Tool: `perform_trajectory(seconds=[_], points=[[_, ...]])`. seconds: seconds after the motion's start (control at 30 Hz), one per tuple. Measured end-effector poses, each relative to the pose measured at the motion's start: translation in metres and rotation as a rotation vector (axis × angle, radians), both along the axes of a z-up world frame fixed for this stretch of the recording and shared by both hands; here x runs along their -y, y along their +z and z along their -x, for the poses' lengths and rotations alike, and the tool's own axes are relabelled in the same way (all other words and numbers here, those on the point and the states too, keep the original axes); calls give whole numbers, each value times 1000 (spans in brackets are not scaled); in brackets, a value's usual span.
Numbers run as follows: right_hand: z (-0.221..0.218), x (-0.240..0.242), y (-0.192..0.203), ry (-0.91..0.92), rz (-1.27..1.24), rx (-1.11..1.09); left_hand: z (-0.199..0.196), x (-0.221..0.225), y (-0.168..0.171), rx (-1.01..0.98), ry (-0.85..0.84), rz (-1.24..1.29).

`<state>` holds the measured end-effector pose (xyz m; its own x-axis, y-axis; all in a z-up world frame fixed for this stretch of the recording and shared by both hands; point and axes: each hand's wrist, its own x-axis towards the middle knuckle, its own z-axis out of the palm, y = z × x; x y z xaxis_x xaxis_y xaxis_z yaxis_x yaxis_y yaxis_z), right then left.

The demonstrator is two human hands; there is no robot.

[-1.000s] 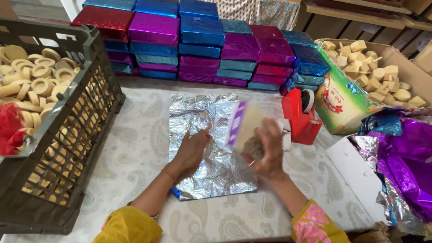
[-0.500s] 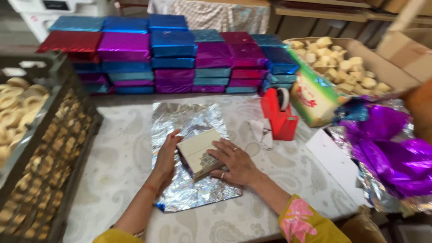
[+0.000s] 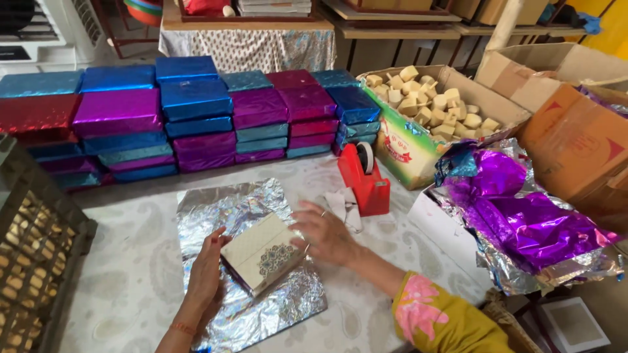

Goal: The person wraps a rectangular box with blue metallic foil, folding the foil over the edges and pressing it flat, then sets the wrapped box on a stack of finished boxes. They then take a white box, place wooden pieces inside it, and begin wrapping it with silver foil.

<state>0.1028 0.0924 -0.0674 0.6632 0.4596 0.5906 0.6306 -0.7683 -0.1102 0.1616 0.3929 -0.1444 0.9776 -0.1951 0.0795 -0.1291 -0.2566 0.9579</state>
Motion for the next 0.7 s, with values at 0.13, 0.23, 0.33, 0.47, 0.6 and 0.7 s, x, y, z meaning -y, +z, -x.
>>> perform_trajectory(seconds=[0.13,0.23,0.33,0.47,0.6,0.7], points=[[-33,53,36,-118,-3,8,0,0,-2,-19,3,11],[-54,105,66,-269,15,23,2,2,-5,-46,9,61],[-69,160,98,-436,7,-12,-8,1,-22,-93,10,126],[-91,241,129,-704,49,-133,-32,-7,-71,-68,-13,95],[-113,307,152,-866,139,-161,-110,-28,-249,-9,-152,403],[-128,333,165,-1014,175,-192,-165,-38,-344,-70,-349,700]])
